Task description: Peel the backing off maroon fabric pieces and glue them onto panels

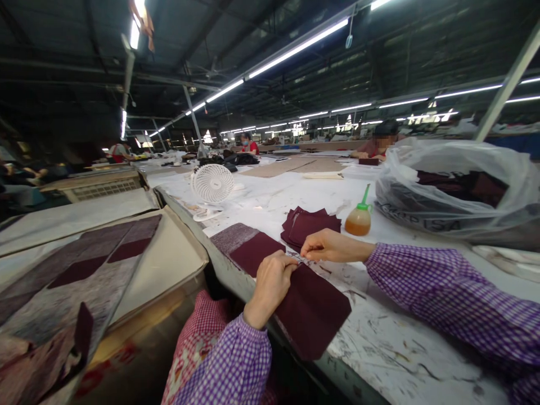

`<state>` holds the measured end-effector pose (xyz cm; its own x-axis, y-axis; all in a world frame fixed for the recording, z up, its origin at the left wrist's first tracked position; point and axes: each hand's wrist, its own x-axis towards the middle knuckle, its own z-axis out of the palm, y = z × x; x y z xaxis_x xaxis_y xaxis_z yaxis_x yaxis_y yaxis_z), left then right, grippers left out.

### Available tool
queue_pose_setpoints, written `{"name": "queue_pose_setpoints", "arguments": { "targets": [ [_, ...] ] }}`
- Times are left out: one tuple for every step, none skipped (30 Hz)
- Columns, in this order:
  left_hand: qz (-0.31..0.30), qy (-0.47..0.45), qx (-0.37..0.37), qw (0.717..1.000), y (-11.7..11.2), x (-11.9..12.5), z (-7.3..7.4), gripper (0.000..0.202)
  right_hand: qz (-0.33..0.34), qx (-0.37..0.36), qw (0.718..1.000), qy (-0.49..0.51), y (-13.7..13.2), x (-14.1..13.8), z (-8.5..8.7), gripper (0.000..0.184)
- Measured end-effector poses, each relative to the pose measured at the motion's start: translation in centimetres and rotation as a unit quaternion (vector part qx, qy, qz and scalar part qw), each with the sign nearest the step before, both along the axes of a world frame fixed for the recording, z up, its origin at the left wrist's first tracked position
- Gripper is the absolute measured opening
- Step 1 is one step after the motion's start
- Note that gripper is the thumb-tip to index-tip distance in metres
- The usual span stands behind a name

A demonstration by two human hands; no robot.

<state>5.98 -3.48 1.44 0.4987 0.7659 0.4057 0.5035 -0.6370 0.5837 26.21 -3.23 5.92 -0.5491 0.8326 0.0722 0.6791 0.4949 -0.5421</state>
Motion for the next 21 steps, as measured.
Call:
{"name": "queue_pose_setpoints", "arguments": {
  "targets": [
    [-0.003, 0.007, 0.003, 1.000, 0.1, 0.0, 0.0, 0.020, 0.023, 0.036, 0.999, -0.019, 0.1, 0.0, -0.2, 0.018],
    [-0.005, 0.014, 0.006, 1.000, 0.2, 0.1, -0.1, 0.020, 0.043, 0.067, 0.996, -0.034, 0.2, -0.1, -0.4, 0.017],
    [-0.005, 0.019, 0.008, 1.000, 0.3, 0.1, -0.1, 0.020, 0.059, 0.092, 0.993, -0.044, 0.3, -0.2, -0.7, 0.017],
    [-0.005, 0.023, 0.009, 1.000, 0.4, 0.2, -0.1, 0.020, 0.069, 0.110, 0.990, -0.053, 0.3, -0.3, -0.9, 0.017],
    [-0.006, 0.025, 0.011, 1.000, 0.4, 0.2, -0.2, 0.020, 0.075, 0.123, 0.988, -0.059, 0.4, -0.4, -1.1, 0.018],
    [-0.008, 0.027, 0.011, 1.000, 0.4, 0.2, -0.3, 0.020, 0.078, 0.133, 0.986, -0.064, 0.4, -0.5, -1.2, 0.018],
    [-0.009, 0.028, 0.012, 0.999, 0.5, 0.2, -0.3, 0.020, 0.081, 0.140, 0.984, -0.070, 0.4, -0.5, -1.3, 0.018],
    [-0.009, 0.029, 0.014, 0.999, 0.4, 0.2, -0.3, 0.020, 0.083, 0.145, 0.983, -0.077, 0.4, -0.6, -1.3, 0.018],
    [-0.010, 0.029, 0.015, 0.999, 0.4, 0.2, -0.4, 0.020, 0.085, 0.149, 0.981, -0.085, 0.4, -0.6, -1.3, 0.018],
    [-0.010, 0.030, 0.016, 0.999, 0.4, 0.2, -0.4, 0.020, 0.087, 0.152, 0.980, -0.093, 0.4, -0.7, -1.3, 0.017],
    [-0.010, 0.032, 0.019, 0.999, 0.4, 0.2, -0.4, 0.020, 0.088, 0.155, 0.979, -0.100, 0.4, -0.7, -1.3, 0.016],
    [-0.011, 0.034, 0.023, 0.999, 0.3, 0.1, -0.4, 0.020, 0.089, 0.159, 0.977, -0.107, 0.4, -0.7, -1.3, 0.015],
    [-0.013, 0.037, 0.029, 0.999, 0.2, 0.1, -0.5, 0.020, 0.090, 0.164, 0.976, -0.115, 0.4, -0.8, -1.3, 0.015],
    [-0.016, 0.043, 0.036, 0.998, 0.2, 0.1, -0.5, 0.020, 0.092, 0.172, 0.973, -0.124, 0.4, -0.8, -1.3, 0.014],
    [-0.019, 0.048, 0.045, 0.998, 0.1, 0.0, -0.5, 0.021, 0.097, 0.183, 0.969, -0.137, 0.4, -0.8, -1.4, 0.015],
    [-0.023, 0.054, 0.054, 0.997, 0.1, 0.0, -0.5, 0.021, 0.103, 0.199, 0.963, -0.153, 0.3, -0.8, -1.4, 0.015],
    [-0.026, 0.061, 0.064, 0.996, 0.0, 0.0, -0.5, 0.021, 0.112, 0.219, 0.954, -0.172, 0.2, -0.9, -1.5, 0.016],
    [-0.028, 0.069, 0.076, 0.994, -0.1, -0.1, -0.5, 0.021, 0.122, 0.241, 0.943, -0.193, 0.1, -0.9, -1.6, 0.018],
    [-0.030, 0.079, 0.088, 0.993, -0.1, -0.1, -0.5, 0.022, 0.131, 0.264, 0.931, -0.214, 0.0, -0.9, -1.7, 0.020],
    [-0.030, 0.091, 0.101, 0.990, -0.2, -0.1, -0.5, 0.023, 0.137, 0.285, 0.920, -0.233, -0.2, -0.9, -1.8, 0.023],
    [-0.031, 0.105, 0.113, 0.988, -0.2, -0.1, -0.5, 0.024, 0.142, 0.303, 0.909, -0.247, -0.4, -0.8, -1.9, 0.026]
  ]
}}
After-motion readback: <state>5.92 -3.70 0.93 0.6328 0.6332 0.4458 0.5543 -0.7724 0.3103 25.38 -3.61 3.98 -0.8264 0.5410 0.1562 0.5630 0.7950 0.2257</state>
